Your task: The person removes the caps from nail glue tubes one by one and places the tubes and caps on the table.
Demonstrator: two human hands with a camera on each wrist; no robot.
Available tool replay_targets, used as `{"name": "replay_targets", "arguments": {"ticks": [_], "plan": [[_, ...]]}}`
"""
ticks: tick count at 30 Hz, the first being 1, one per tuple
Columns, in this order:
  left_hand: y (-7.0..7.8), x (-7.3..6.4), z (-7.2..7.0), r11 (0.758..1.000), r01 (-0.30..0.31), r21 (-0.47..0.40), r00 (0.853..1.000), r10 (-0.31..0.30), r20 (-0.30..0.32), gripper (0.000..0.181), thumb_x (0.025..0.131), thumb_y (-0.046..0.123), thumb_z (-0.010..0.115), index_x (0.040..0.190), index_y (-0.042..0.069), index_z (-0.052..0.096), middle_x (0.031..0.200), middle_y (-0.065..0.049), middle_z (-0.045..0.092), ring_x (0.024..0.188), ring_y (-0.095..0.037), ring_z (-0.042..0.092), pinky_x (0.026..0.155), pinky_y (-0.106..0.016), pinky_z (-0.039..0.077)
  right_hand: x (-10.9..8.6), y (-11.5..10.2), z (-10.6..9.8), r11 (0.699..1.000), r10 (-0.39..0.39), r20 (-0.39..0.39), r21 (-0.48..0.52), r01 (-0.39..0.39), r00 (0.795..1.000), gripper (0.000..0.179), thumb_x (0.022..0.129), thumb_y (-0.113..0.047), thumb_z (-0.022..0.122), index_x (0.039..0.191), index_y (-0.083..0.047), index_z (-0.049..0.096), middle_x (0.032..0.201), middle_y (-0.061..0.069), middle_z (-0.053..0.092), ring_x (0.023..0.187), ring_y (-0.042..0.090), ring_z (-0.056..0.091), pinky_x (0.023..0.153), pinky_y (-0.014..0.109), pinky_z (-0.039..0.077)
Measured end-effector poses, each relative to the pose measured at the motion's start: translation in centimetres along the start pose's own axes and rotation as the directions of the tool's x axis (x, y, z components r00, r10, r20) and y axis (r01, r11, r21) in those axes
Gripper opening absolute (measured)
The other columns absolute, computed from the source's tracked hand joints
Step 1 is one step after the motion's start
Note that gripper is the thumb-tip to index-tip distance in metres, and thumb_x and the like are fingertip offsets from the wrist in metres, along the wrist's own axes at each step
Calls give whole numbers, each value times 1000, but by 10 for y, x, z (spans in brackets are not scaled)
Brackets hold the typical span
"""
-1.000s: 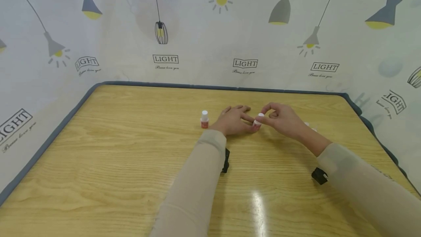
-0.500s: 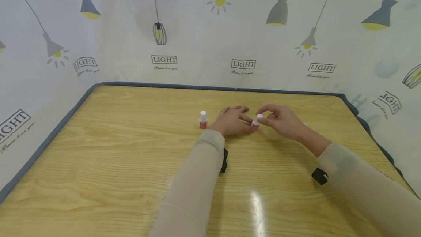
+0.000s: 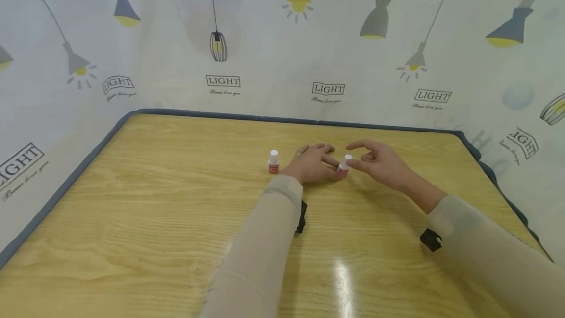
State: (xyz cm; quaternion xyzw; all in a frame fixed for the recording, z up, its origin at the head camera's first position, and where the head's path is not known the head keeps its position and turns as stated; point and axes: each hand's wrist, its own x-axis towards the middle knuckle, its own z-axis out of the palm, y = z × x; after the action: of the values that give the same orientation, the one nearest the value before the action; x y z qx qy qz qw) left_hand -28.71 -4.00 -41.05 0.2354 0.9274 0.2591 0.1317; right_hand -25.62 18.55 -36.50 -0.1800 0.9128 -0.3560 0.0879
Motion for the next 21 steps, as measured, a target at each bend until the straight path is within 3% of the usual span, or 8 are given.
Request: {"name": "replay_targets", "arguments": {"ticks": [13, 21], "plan": [[-3, 4, 3, 1000, -10, 27, 1000, 10, 1, 50, 97, 68, 65, 138, 39, 72, 174, 7, 36, 167, -20, 20, 138, -53, 5, 2, 5, 6, 996, 81, 7, 23, -81, 997, 45, 103, -51, 69, 128, -15, 58, 60, -8, 38, 53, 10, 32, 51, 26, 31], [-4, 4, 4, 1000, -13, 23, 1000, 14, -14, 48, 98, 66, 65, 137, 40, 72, 174, 7, 37, 167, -21, 21, 138, -53, 6, 2, 3, 6, 999, 40, -2, 9, -40, 999, 37, 105, -45, 67, 127, -15, 60, 59, -9, 38, 52, 9, 30, 50, 27, 29]]}}
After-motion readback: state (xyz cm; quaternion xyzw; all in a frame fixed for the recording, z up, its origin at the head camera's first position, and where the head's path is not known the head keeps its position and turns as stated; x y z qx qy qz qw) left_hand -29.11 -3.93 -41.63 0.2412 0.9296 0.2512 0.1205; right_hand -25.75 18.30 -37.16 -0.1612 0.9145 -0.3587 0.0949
